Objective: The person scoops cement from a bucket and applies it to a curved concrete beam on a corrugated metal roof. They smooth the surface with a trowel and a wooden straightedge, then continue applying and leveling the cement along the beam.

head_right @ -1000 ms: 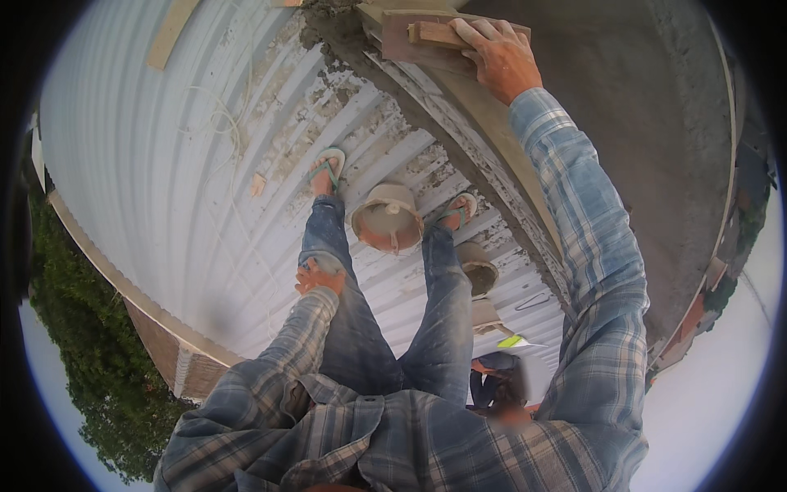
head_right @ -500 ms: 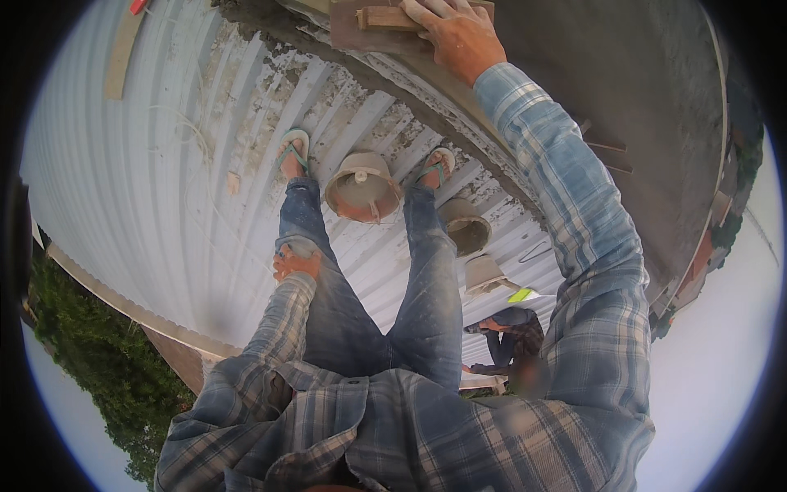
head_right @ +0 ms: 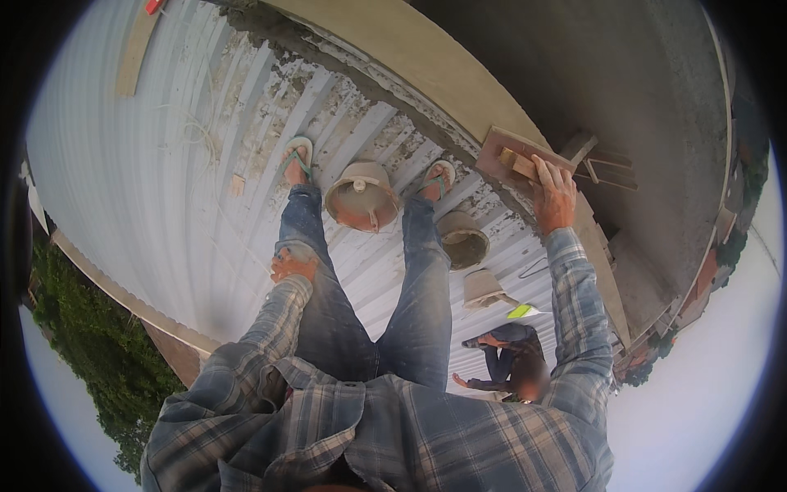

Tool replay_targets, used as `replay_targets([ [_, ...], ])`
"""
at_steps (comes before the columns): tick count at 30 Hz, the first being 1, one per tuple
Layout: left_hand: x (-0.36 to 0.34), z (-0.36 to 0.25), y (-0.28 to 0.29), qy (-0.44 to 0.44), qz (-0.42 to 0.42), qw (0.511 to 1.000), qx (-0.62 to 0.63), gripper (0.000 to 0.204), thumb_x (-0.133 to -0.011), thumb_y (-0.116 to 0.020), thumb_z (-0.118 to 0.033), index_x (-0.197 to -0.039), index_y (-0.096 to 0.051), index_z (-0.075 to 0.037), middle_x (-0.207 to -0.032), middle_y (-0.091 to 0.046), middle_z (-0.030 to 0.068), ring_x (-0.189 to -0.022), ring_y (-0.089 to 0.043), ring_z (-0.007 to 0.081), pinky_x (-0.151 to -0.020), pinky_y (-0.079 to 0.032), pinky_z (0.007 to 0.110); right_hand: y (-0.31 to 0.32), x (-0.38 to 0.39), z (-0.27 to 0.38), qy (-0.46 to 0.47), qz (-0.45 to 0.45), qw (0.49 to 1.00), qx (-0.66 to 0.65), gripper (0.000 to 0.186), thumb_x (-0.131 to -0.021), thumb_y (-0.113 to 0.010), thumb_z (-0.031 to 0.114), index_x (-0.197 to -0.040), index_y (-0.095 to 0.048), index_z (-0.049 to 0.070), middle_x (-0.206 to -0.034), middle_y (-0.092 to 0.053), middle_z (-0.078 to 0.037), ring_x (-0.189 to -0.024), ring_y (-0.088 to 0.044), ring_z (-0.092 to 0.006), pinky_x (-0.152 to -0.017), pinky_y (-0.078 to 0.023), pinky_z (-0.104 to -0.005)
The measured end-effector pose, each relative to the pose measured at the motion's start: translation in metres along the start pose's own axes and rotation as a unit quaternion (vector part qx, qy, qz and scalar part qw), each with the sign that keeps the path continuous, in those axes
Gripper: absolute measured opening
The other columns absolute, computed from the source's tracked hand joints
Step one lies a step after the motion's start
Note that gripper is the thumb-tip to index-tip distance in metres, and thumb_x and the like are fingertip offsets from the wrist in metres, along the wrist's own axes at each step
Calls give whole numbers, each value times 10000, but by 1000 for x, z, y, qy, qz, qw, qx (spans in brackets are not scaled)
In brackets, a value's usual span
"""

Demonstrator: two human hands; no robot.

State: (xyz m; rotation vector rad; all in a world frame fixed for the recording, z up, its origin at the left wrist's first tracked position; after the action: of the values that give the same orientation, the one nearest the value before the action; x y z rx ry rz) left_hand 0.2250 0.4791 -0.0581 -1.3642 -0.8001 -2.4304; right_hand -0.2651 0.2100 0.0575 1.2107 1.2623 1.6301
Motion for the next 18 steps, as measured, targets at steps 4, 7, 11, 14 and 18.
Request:
replay_targets([
  [4, -8, 10, 1, -9, -28, 999, 45, 936, -791, -667, -600, -1495, -333, -82, -1463, -391, 242, -1396, -380, 373, -1128, -328, 504, -3, -92, 83, 37, -63, 997, -14, 612, -863, -686, 101, -1443, -525, 210, -1224, -617, -33, -1133, -555, -295, -981, -437, -437],
  [7, -6, 8, 18, 6, 20, 997, 78, 971, -754, -696, -597, -1509, -341, -101, -1495, -391, 221, -1409, -377, 373, -1140, -318, 498, 5, -168, 146, 76, -113, 990, -20, 626, -861, -696, 117, -1447, -518, 246, -1179, -616, -29, -1125, -561, -276, -969, -440, -443],
  [11, -14, 15, 17, 1, 11, 996, 83, 969, -751, -702, -590, -1508, -345, -103, -1481, -402, 223, -1401, -385, 368, -1136, -321, 494, 15, -257, 228, 68, -133, 989, -3, 575, -877, -683, 160, -1420, -529, 268, -1147, -614, -43, -1099, -569, -265, -944, -448, -450],
  [14, -12, 12, 12, 3, 1, 997, 80, 967, -754, -706, -593, -1510, -346, -108, -1466, -415, 220, -1395, -390, 366, -1132, -326, 494, 36, -307, 275, 97, -151, 984, 15, 491, -856, -669, 182, -1329, -553, 117, -1153, -610, -134, -1110, -574, -332, -915, -470, -472],
  [18, -8, 14, 17, 12, 8, 997, 76, 958, -789, -678, -601, -1521, -324, -95, -1467, -395, 225, -1400, -374, 370, -1134, -319, 501, 23, -269, 232, 108, -108, 987, 43, 617, -902, -679, 183, -1476, -479, 288, -1106, -599, -39, -1081, -572, -270, -927, -481, -428],
])
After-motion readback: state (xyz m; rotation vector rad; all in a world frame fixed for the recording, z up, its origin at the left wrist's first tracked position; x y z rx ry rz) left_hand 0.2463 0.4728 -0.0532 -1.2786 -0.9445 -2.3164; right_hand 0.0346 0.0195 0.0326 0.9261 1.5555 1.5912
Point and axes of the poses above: each hand's wrist, its own x-axis away from the middle knuckle, its own y-axis out of the back of the hand, z = x × y, the point moved 3 cm from there along -x, towards the middle knuckle
